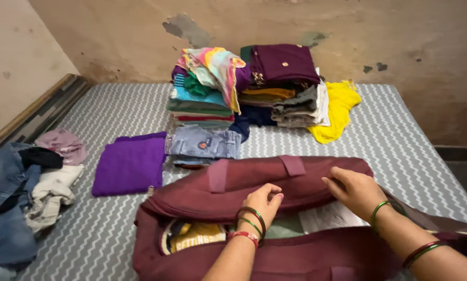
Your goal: The person places several items of folded clothing, including jeans, t-shirts, and a purple garment, into a maroon bag on a bed and zips the bag shut.
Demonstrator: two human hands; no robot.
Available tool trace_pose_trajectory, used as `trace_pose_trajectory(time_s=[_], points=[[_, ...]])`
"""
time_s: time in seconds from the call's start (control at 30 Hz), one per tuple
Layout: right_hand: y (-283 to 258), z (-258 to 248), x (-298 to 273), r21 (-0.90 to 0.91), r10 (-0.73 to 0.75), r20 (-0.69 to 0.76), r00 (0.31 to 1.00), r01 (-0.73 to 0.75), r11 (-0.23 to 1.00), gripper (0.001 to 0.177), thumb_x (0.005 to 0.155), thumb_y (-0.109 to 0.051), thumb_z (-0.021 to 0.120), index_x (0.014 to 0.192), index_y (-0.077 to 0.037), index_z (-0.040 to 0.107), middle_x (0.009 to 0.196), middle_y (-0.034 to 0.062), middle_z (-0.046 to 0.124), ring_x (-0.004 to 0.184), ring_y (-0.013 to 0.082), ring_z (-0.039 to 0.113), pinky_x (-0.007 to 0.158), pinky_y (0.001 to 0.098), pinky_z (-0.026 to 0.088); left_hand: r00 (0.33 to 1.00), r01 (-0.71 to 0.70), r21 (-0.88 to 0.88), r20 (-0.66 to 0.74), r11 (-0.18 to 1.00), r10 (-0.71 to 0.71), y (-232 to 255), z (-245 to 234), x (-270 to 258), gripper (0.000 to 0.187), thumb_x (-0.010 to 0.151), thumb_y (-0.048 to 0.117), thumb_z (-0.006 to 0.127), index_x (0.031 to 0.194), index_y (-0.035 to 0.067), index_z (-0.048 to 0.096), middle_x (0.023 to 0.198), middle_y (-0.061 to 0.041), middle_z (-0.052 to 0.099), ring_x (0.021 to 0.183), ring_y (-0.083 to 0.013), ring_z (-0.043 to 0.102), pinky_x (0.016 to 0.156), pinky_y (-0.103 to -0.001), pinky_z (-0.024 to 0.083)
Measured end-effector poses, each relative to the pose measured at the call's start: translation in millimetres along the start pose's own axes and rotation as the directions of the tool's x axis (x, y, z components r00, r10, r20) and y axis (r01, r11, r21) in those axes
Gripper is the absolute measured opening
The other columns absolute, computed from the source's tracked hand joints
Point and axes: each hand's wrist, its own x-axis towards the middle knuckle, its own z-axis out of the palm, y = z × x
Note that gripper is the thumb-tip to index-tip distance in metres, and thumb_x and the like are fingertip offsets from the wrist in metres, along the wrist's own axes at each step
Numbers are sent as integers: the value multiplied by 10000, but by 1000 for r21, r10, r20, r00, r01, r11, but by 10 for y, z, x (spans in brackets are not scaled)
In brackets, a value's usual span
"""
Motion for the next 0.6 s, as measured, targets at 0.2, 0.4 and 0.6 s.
trace_pose_trajectory(time_s=[0.2, 0.4, 0.6], points=[[-615, 272, 455, 206, 193, 118, 974, -214, 955, 219, 919, -289, 663, 904, -71, 667, 734, 118, 733, 682, 257, 721, 652, 375, 553, 997, -65, -169, -57, 983, 56, -288, -549, 196, 188, 923, 249, 667, 1082, 165, 722, 944, -86, 793, 867, -237, 779, 793, -372, 601], [-1013, 901, 995, 315, 332, 247, 910, -399, 861, 257, 953, -294, 654, 942, -40, 697, 734, 76, 757, 673, 146, 725, 684, 316, 575, 948, -187, 101, -243, 977, 207, -856, -1169, 567, 176, 909, 235, 685, 1060, 164, 741, 1010, -111, 731, 994, -316, 668, 876, -441, 517], [-1048, 1865, 1719, 436, 311, 308, 899, -424, 794, 233, 950, -280, 663, 1007, -63, 726, 827, 101, 753, 762, 169, 698, 732, 325, 570, 944, -184, 239, -226, 953, 239, -1501, -1705, 1087, 230, 874, 248, 705, 1081, 148, 697, 1088, -76, 734, 1088, -323, 624, 942, -445, 479]])
